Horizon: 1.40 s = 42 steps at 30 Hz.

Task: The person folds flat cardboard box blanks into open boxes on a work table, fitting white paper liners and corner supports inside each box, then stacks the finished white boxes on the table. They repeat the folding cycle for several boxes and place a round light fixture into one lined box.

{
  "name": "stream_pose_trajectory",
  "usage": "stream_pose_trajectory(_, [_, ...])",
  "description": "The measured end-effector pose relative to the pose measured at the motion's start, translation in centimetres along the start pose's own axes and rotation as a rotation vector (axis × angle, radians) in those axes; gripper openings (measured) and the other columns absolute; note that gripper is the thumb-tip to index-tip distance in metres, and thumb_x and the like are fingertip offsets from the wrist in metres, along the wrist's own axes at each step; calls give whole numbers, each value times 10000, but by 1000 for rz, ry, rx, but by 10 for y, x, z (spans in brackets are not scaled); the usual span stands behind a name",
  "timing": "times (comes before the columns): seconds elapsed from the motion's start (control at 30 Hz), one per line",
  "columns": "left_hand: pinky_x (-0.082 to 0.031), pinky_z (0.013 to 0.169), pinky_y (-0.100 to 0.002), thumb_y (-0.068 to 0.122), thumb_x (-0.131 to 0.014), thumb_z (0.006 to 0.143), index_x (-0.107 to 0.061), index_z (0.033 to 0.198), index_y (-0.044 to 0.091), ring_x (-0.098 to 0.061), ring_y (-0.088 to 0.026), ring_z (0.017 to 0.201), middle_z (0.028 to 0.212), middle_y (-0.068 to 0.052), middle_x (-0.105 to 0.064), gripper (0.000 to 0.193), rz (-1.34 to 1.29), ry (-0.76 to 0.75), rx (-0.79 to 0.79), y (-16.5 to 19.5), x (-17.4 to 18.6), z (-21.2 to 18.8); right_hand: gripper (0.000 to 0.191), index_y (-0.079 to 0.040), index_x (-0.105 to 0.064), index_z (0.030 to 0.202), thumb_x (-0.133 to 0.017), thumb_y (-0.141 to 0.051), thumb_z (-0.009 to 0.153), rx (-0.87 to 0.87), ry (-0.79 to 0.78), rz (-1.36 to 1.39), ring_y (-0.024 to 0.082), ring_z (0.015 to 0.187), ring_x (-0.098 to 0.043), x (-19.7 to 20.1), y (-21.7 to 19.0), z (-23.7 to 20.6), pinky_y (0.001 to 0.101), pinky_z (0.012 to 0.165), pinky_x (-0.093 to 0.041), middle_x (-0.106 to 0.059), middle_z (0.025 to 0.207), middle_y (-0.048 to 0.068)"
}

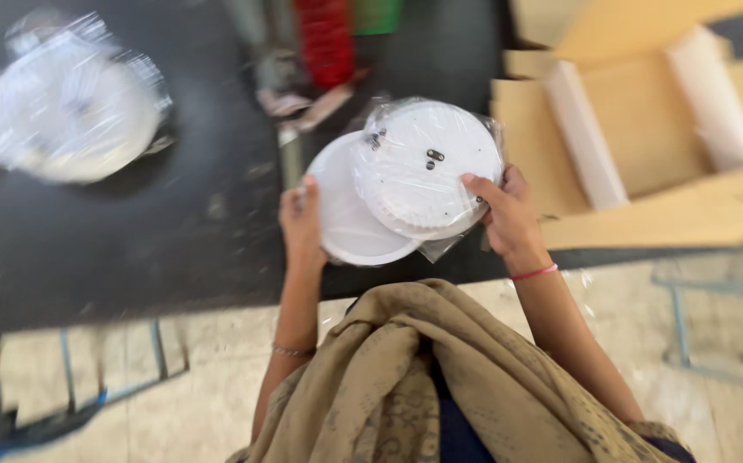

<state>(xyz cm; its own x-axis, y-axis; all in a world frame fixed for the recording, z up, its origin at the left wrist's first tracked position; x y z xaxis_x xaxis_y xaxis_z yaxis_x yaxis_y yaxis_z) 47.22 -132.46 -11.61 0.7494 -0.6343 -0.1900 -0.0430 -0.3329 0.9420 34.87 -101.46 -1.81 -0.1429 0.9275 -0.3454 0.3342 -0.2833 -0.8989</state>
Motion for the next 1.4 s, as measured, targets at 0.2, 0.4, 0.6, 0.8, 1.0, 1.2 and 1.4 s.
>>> stream_pose_trajectory(0.2, [-472, 809, -262, 368, -660, 1024, -573, 1087, 49, -516, -103, 913, 990, -7, -564, 337, 90, -13, -277, 13, -34, -1, 531, 37, -458, 1377, -694, 63, 902, 329, 171, 97, 223, 1150, -685, 101, -84, -33, 345, 992, -593, -652, 1293, 154])
stream_pose_trajectory(0.4, [-444, 840, -333, 256, -605, 1137, -546, 1175, -15, -460, -180, 916, 1032, -68, -528, 281, 400, 243, -403, 22, -21, -7, 700, -19, -320, 1549, -702, 85, 972, 654, 379, -147, 272, 1380, -555, 247, -171, -12, 373, 1172, -508, -511, 1506, 180])
stream_pose_trajectory(0.6, [-409, 1136, -439, -35, -708, 1019, -472, 1462, -15, -497, -324, 1322, 1438, -196, -505, 502, 674, 314, -888, 71, -82, -75, 777, -24, -268, 1577, -783, -29, 996, 654, 317, -280, 245, 1383, -542, 295, -169, 61, 367, 1207, -457, -504, 1530, 167])
stream_pose_trajectory(0.8, [-440, 1102, -447, 68, -751, 992, -467, 1489, 61, -530, -317, 1341, 1520, -131, -500, 573, 533, 113, -794, 85, -212, -121, 477, -16, -630, 1301, -846, -305, 987, 473, 59, -1250, 279, 955, -647, 304, -173, 55, 395, 841, -536, -614, 1184, 205])
stream_pose_trajectory(1.0, [-542, 1090, -408, 252, -929, 958, -448, 1519, 55, -605, -282, 1315, 1475, -133, -554, 765, 483, -72, -980, 129, -353, -109, 461, 4, -636, 1310, -916, -199, 1004, 968, 36, -1227, 294, 987, -636, 321, -286, 120, 388, 829, -537, -641, 1212, 178])
stream_pose_trajectory(1.2, [-554, 672, -422, 403, -1009, 718, -630, 815, 5, -665, -300, 696, 779, -110, -676, 558, 775, 127, -799, 168, -423, -35, 211, 29, -741, 1120, -871, -86, 998, 919, -150, -948, 197, 944, -785, 285, -341, 227, 319, 828, -604, -799, 1055, 105])
stream_pose_trajectory(1.4, [-561, 652, -456, 303, -927, 763, -671, 817, 61, -701, -356, 719, 767, -119, -699, 356, 920, 322, -967, 150, -461, -55, 195, 32, -689, 1057, -801, -99, 967, 781, -65, -929, 155, 732, -766, 261, -331, 212, 284, 650, -600, -777, 902, 86])
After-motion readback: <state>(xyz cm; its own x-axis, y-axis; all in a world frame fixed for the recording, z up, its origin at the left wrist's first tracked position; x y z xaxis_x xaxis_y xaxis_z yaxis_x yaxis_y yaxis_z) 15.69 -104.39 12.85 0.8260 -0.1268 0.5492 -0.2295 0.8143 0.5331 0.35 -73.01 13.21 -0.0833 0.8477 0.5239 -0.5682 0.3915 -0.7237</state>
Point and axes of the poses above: each hand's wrist, its own z-axis towards the middle knuckle, its own x-axis out of the back of the hand, y = z × x, the point moved 7 cm from there along z, towards the middle knuckle
